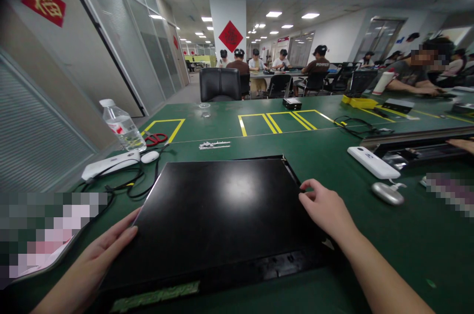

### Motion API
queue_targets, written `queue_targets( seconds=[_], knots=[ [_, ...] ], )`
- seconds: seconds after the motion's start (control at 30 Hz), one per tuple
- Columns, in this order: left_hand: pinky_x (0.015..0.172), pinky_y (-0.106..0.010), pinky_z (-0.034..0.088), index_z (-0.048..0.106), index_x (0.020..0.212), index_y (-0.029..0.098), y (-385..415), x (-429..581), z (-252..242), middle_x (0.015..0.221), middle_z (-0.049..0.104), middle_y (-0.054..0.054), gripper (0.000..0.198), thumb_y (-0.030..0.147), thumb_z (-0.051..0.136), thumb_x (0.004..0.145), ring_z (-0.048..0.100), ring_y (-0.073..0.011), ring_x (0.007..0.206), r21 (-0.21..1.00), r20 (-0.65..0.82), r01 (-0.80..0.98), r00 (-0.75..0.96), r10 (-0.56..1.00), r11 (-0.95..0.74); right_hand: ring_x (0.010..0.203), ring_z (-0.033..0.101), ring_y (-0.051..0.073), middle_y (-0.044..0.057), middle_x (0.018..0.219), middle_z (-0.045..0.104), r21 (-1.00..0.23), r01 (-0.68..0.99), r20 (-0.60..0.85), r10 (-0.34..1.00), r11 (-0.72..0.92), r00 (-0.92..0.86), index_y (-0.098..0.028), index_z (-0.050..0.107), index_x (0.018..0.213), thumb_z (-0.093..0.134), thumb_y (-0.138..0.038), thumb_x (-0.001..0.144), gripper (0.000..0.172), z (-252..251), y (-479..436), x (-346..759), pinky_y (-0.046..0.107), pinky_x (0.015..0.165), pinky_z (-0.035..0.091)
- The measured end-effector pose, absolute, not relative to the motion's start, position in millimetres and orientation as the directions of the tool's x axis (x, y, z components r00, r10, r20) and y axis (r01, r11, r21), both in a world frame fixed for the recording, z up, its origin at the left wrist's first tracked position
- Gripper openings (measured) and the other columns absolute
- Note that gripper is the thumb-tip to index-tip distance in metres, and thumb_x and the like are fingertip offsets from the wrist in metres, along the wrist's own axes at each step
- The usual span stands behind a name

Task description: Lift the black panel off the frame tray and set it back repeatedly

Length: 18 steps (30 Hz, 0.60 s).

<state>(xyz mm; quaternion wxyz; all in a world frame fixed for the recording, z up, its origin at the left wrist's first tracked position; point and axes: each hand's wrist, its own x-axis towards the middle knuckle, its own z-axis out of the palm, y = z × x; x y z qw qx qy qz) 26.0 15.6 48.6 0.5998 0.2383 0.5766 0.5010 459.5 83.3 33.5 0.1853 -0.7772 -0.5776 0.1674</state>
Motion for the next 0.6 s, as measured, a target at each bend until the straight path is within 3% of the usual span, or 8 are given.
queue_targets(
  seconds=[0.23,0.37,0.6],
  knots=[
    [0.069,-0.023,0.061,0.048,0.146,0.025,15.2,21.7,43.1,0.114,0.078,-0.006,0.101,0.047,0.090,0.057,0.075,-0.0286,0.098,0.885,-0.426,-0.270,-0.146,0.893,0.378,0.073,0.066,0.022,-0.001,0.088,0.076,-0.403,0.889,-0.025,0.973,-0.219,0.228,-0.028,0.063,0.092,0.048,-0.039,0.081,0.022,32.2,81.8,458.1,0.032,0.066,0.042],
    [0.072,-0.020,0.059,0.051,0.143,0.024,14.8,21.0,43.0,0.117,0.077,-0.005,0.093,0.049,0.087,0.061,0.071,-0.0272,0.108,0.901,-0.404,-0.230,-0.143,0.903,0.367,0.077,0.068,0.023,0.001,0.087,0.076,-0.372,0.906,0.001,0.976,-0.200,0.216,-0.027,0.065,0.090,0.048,-0.039,0.081,0.022,29.0,82.5,459.3,0.032,0.067,0.042],
    [0.076,-0.021,0.059,0.048,0.145,0.027,13.8,20.8,41.7,0.115,0.078,-0.003,0.091,0.047,0.086,0.064,0.072,-0.0256,0.105,0.897,-0.403,-0.250,-0.129,0.906,0.364,0.077,0.068,0.023,0.001,0.086,0.076,-0.359,0.913,0.013,0.977,-0.196,0.215,-0.027,0.067,0.088,0.048,-0.039,0.081,0.022,29.2,82.2,459.2,0.031,0.066,0.042]
  ],
)
